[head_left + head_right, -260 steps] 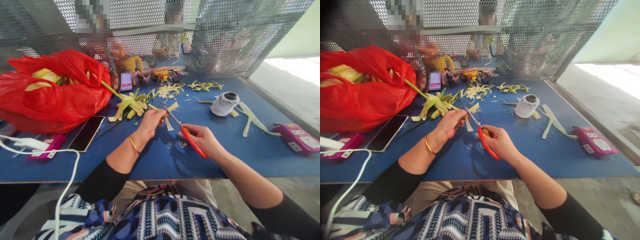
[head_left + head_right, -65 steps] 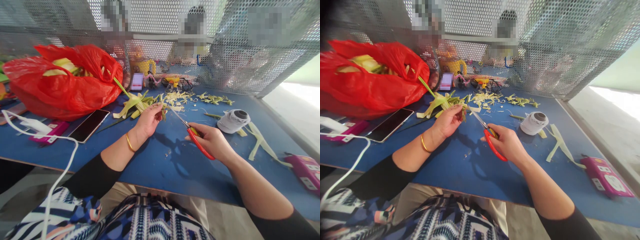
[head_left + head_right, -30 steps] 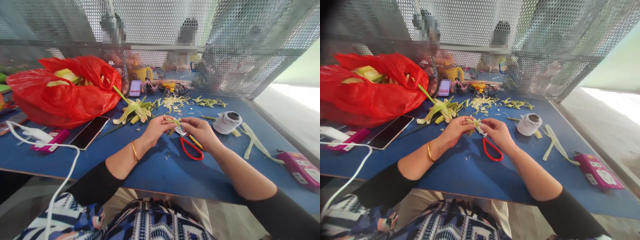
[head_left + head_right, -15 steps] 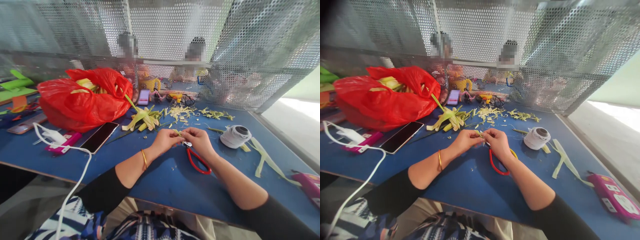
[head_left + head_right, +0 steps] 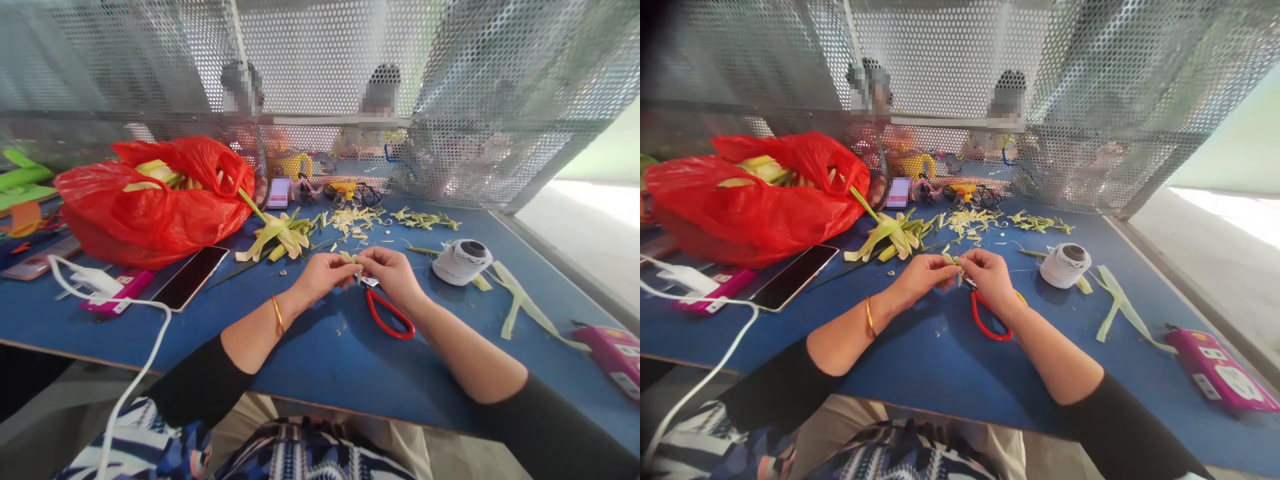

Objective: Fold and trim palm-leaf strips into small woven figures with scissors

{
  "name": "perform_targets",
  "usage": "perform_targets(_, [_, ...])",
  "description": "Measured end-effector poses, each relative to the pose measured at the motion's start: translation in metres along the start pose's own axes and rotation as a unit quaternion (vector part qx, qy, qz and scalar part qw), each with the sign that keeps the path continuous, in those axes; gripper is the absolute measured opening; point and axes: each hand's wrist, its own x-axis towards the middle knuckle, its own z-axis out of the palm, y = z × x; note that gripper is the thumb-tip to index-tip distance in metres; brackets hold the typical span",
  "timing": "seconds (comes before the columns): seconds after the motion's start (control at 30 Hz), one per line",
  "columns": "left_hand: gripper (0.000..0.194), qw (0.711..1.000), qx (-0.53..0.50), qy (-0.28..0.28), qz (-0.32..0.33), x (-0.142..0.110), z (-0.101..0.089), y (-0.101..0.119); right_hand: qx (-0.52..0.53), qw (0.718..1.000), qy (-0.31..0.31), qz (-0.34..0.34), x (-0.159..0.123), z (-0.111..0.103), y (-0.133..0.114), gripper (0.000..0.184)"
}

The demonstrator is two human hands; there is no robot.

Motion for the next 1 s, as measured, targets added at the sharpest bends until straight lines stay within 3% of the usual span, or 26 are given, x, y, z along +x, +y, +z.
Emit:
perform_targets(0.17, [0.038,0.998,0.062,-0.006,0.023,0.0006,-0.0054,0.0005,0.004,0.999,-0.043,0.021,0.001,-0.0035,0.0013,0.035])
perform_targets(0.3, [0.038,0.999,0.022,-0.042,0.027,0.0004,-0.006,0.0021,0.051,0.996,-0.071,0.031,0.0008,-0.0068,-0.0025,0.035])
perform_targets(0.5, [0.05,0.999,0.012,0.009,-0.032,0.0006,0.0006,0.0009,0.039,0.999,-0.015,0.027,-0.0007,-0.0012,0.0009,0.031])
perform_targets(0.73, [0.053,1.0,0.0,-0.016,-0.023,0.0009,-0.0015,-0.0014,0.074,0.995,-0.056,0.036,-0.0014,-0.0003,-0.0006,0.031])
perform_targets(0.87, [0.053,0.998,-0.033,0.007,-0.058,0.0012,0.0008,-0.0028,0.068,0.997,-0.009,0.043,-0.0007,0.0012,0.0007,0.037])
perform_targets(1.0, [0.047,0.999,0.019,0.037,-0.024,0.0003,0.0005,-0.0001,0.051,0.998,0.007,0.028,0.0018,-0.0023,0.0022,0.037])
